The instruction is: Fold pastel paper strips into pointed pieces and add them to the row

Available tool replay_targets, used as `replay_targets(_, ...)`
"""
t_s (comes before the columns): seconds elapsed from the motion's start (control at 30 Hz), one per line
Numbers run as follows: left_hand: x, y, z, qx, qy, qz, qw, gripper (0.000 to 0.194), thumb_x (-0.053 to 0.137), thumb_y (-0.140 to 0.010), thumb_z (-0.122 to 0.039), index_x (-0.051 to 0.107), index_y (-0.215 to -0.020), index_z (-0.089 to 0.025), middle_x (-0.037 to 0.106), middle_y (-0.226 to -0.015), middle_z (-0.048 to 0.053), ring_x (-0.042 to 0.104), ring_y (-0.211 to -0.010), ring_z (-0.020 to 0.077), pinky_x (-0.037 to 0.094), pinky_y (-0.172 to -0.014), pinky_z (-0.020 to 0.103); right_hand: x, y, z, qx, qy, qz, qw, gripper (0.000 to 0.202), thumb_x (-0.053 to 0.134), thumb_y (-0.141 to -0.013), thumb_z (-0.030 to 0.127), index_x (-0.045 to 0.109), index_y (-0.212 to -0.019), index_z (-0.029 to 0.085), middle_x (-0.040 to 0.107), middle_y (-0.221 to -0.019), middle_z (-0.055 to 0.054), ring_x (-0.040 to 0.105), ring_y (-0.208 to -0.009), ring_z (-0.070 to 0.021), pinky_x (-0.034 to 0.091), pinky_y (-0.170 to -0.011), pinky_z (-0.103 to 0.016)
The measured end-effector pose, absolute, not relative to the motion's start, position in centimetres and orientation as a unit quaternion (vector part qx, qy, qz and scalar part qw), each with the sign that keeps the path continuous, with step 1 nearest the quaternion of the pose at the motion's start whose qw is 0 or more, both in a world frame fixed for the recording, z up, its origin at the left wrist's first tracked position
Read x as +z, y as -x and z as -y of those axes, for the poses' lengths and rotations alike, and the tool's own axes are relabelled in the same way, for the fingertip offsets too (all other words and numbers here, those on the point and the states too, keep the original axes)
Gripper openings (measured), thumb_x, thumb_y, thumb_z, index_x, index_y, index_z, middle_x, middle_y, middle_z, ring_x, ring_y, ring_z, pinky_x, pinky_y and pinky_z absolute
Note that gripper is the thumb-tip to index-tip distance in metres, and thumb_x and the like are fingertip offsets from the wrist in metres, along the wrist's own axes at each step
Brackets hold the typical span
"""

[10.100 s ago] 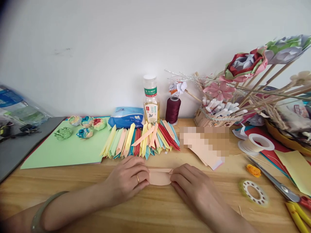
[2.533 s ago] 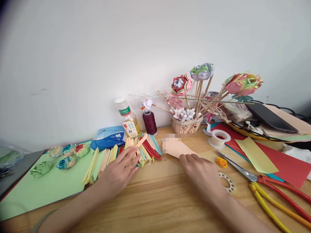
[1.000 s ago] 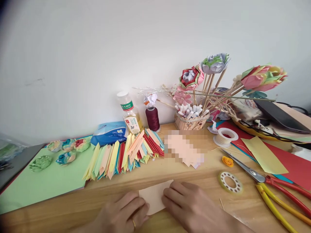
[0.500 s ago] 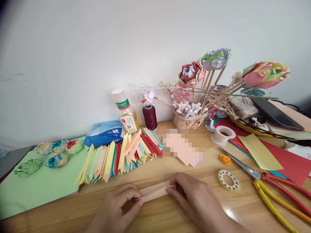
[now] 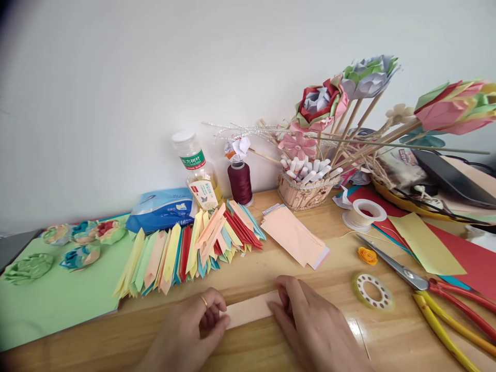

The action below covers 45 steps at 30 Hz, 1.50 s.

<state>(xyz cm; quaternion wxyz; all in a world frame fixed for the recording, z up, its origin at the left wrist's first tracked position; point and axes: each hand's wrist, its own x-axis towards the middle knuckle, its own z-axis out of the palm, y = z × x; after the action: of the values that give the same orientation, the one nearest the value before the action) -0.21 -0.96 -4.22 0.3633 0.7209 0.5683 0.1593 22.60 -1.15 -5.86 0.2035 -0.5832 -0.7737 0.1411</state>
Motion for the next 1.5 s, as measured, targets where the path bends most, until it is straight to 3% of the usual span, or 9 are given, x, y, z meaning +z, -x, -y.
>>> replay_targets(0.4,-5.2,0.8,1.1,0.211,-0.796,-0.495,0.277,0.013,0.045,-0.077,-0.01,0.052,-0.078,-0.021,0.062,-0.068,-0.001,0.058,-0.061,0.0136,0.041,-0.051,0.02,-5.6,-22.2,1.0,0.147,0.588,0.771,0.194,0.007,0.043,-0.088,0.03,0.046,-0.084,0.025,0.06,-0.065,0.002,0.059,-0.051,-0.015,0.043,-0.046,-0.024)
replay_targets(0.7,-5.8,1.0,1.1,0.232,-0.841,-0.444,0.204,0.017,0.043,-0.081,-0.009,0.055,-0.076,-0.02,0.059,-0.071,-0.001,0.057,-0.065,0.0133,0.042,-0.058,0.021,-4.6,-21.9,0.1,0.193,0.602,0.763,0.133,0.006,0.043,-0.085,0.027,0.039,-0.082,0.025,0.061,-0.064,0.002,0.063,-0.055,-0.0192,0.042,-0.047,-0.028)
replay_targets(0.97,-5.9,1.5,0.9,0.231,-0.887,-0.377,0.133,0.036,0.042,-0.082,-0.007,0.065,-0.103,-0.025,0.051,-0.067,0.0,0.051,-0.06,0.0121,0.042,-0.053,0.018,-4.1,-21.9,-0.2,0.189,0.598,0.768,0.13,0.016,0.047,-0.084,0.027,0.035,-0.074,0.025,0.059,-0.057,0.003,0.058,-0.047,-0.0168,0.035,-0.043,-0.025)
replay_targets(1.2,-6.4,2.1,1.2,0.207,-0.908,-0.364,0.034,0.031,0.042,-0.092,-0.014,0.062,-0.113,-0.024,0.051,-0.066,0.0,0.051,-0.057,0.011,0.041,-0.05,0.018,-4.0,-22.0,-0.3,0.154,0.58,0.792,0.108,0.017,0.049,-0.083,0.026,0.036,-0.073,0.025,0.06,-0.057,0.003,0.056,-0.044,-0.0157,0.031,-0.042,-0.025)
replay_targets(1.37,-6.5,1.9,1.7,0.178,-0.923,-0.331,-0.085,0.026,0.044,-0.093,-0.014,0.058,-0.115,-0.016,0.051,-0.062,-0.001,0.05,-0.056,0.0113,0.037,-0.044,0.018,-4.0,-21.9,-0.3,0.144,0.575,0.799,0.099,0.019,0.049,-0.085,0.026,0.035,-0.073,0.024,0.06,-0.058,0.003,0.057,-0.045,-0.0157,0.031,-0.043,-0.024)
replay_targets(1.5,-6.5,2.2,2.3,0.15,-0.924,-0.307,-0.172,0.033,0.039,-0.091,-0.006,0.054,-0.12,-0.01,0.057,-0.071,0.003,0.052,-0.064,0.013,0.041,-0.053,0.019,-4.3,-22.0,-0.2,0.138,0.575,0.8,0.101,0.018,0.049,-0.086,0.028,0.035,-0.075,0.024,0.06,-0.058,0.003,0.056,-0.045,-0.016,0.032,-0.044,-0.025)
